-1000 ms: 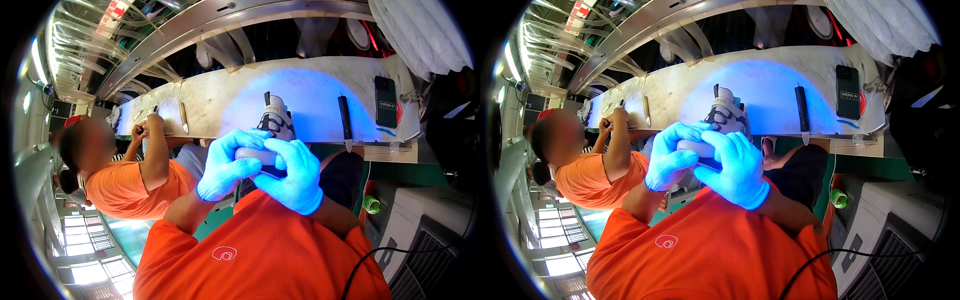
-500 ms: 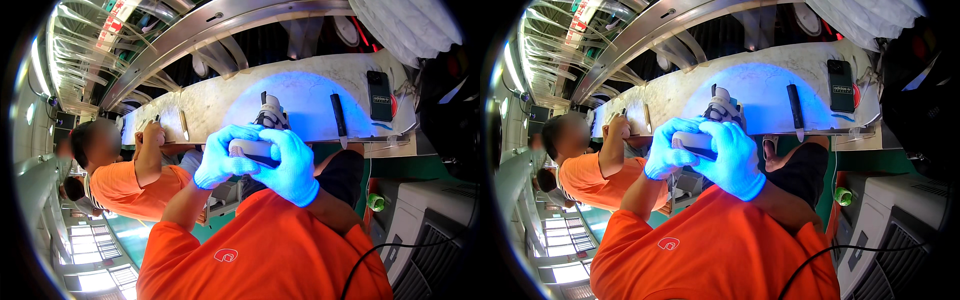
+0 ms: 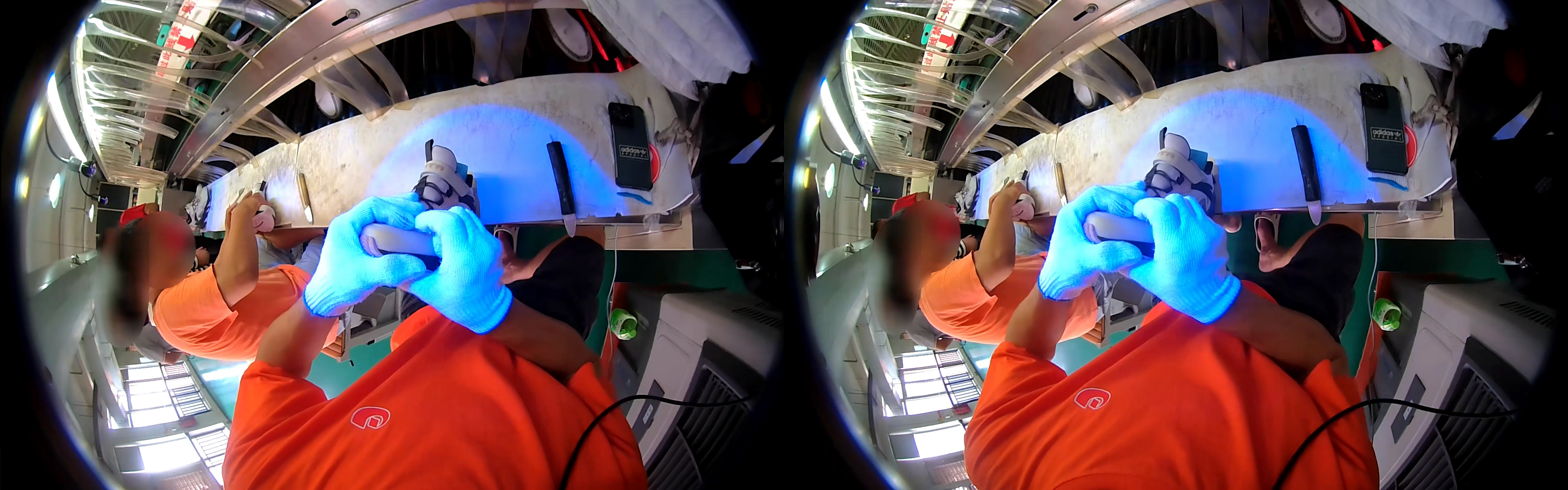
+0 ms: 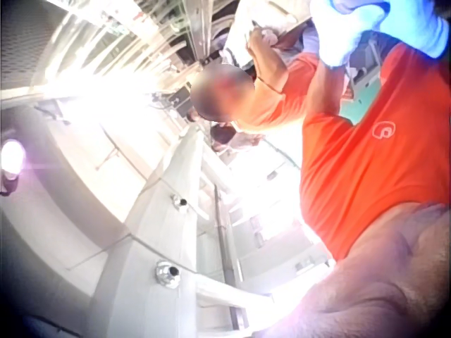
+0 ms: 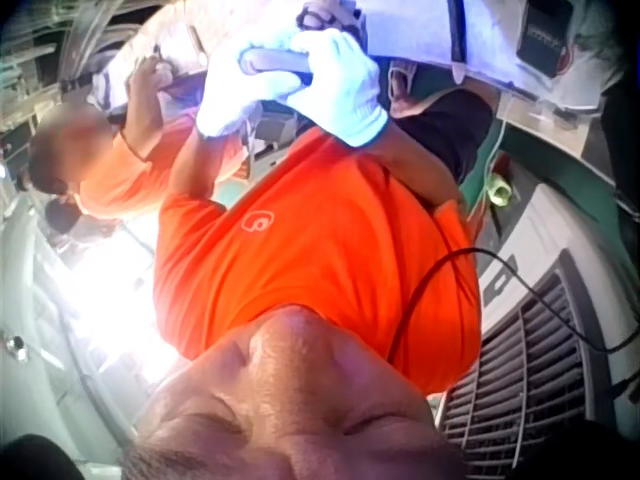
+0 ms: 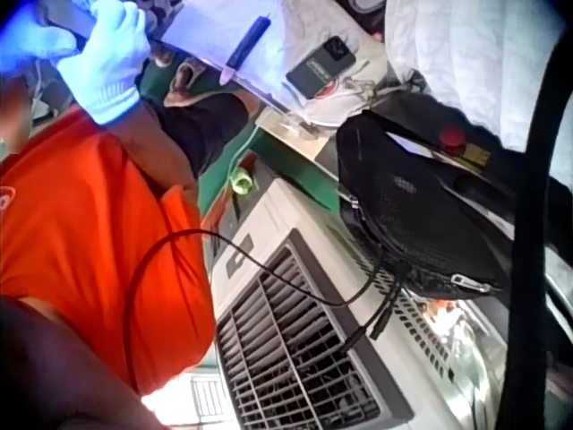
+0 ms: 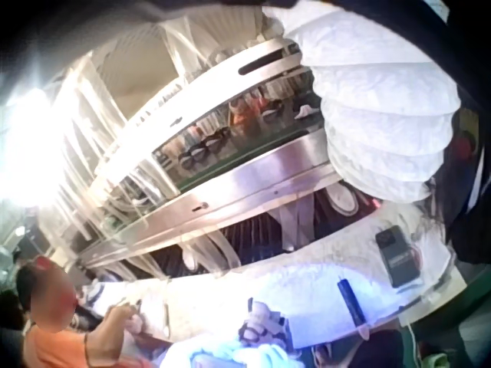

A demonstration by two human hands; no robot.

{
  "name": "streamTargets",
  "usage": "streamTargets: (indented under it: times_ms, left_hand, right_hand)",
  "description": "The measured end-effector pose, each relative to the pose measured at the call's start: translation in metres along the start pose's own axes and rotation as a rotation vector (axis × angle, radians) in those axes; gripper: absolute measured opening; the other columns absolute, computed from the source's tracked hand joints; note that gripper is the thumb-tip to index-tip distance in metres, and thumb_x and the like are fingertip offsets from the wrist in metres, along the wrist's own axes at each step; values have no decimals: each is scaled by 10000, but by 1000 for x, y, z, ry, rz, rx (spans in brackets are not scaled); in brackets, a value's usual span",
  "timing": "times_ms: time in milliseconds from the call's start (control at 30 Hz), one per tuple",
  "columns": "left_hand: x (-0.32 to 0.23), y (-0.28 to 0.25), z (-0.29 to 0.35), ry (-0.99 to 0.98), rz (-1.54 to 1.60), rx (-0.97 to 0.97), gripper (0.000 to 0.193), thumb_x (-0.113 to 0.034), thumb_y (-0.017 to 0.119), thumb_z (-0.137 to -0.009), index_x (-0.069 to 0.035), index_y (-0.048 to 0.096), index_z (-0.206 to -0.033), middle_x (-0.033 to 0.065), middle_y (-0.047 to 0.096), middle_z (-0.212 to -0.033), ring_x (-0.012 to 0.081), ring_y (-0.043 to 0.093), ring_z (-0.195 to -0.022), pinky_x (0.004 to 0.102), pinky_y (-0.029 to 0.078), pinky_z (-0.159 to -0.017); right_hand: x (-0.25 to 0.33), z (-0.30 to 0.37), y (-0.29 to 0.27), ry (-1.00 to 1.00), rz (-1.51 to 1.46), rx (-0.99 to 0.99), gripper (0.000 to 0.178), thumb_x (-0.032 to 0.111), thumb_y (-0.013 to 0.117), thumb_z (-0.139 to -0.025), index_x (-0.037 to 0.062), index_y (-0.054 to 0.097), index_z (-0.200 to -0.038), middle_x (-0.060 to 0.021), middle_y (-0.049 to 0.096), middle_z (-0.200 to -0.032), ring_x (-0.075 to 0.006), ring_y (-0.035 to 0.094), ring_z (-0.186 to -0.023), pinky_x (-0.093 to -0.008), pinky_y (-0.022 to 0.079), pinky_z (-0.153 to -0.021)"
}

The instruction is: The person uses a small brush to scrub the upper and sole of a sneaker. They rotate the shoe to access different areas, including the toe box, sides, and heel, while working at a factory assembly station.

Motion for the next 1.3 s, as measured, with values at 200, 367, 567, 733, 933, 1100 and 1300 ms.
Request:
streamTargets:
  times_ms: [200, 367, 567, 733, 933, 1100, 1300]
  left_hand:
    - [13, -18, 5, 27, 63, -93, 559, 3, 967, -730, 12, 725, -1234, 198, 704, -1454, 299, 671, -1380, 458, 541, -1191]
    - [23, -28, 7, 27, 97, -122, 560, 1, 944, -750, 31, 715, -1260, 206, 694, -1486, 294, 667, -1390, 459, 534, -1204]
    - [21, -29, 3, 78, 36, -72, 551, -26, 959, -749, 10, 729, -1248, 208, 721, -1446, 308, 639, -1439, 483, 504, -1234]
    - [21, -32, -1, 81, 37, -58, 545, -77, 986, -757, -11, 738, -1238, 209, 746, -1399, 325, 608, -1475, 508, 448, -1277]
    - [18, -38, -8, 92, -23, -32, 554, -139, 1016, -746, -3, 740, -1207, 195, 755, -1377, 336, 613, -1468, 513, 448, -1266]
    - [18, -41, -13, 130, -16, -12, 537, -165, 1025, -741, -2, 737, -1164, 180, 768, -1319, 353, 631, -1449, 538, 448, -1262]
    - [24, -51, -21, 143, 18, 34, 565, -166, 1032, -728, -21, 727, -1181, 178, 766, -1315, 357, 645, -1431, 538, 465, -1247]
  right_hand:
    - [-5, 20, 0, 55, -23, -61, 686, 279, 1046, -726, 77, 661, -1257, -119, 676, -1097, -332, 716, -983, -442, 609, -806]
    - [-25, 48, 9, 205, -143, -21, 723, 189, 1032, -740, 61, 638, -1333, -142, 673, -1153, -321, 727, -977, -431, 622, -815]
    - [-21, 42, 9, 97, -182, 23, 688, 132, 1026, -762, 44, 659, -1338, -115, 671, -1080, -256, 723, -922, -366, 607, -754]
    - [-30, 34, 10, 47, -167, 11, 680, 121, 1027, -754, 41, 663, -1323, -123, 671, -1075, -277, 728, -937, -383, 604, -772]
    - [-32, 27, 10, 11, -153, 11, 693, 151, 1041, -745, 42, 657, -1311, -162, 706, -1110, -339, 721, -926, -424, 601, -784]
    - [-37, 24, 13, -45, -148, 17, 697, 159, 1039, -743, 41, 653, -1311, -150, 696, -1083, -343, 719, -916, -426, 600, -780]
    - [-39, 14, 16, 24, -134, 23, 693, 172, 1030, -737, 50, 660, -1310, -135, 699, -1097, -329, 721, -911, -425, 598, -775]
Point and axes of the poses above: each hand's wrist, its own z-axis away from the middle knuckle, its own y-axis out of the palm, x = y × z, the point moved 4 cm from there along -z, towards the middle knuckle
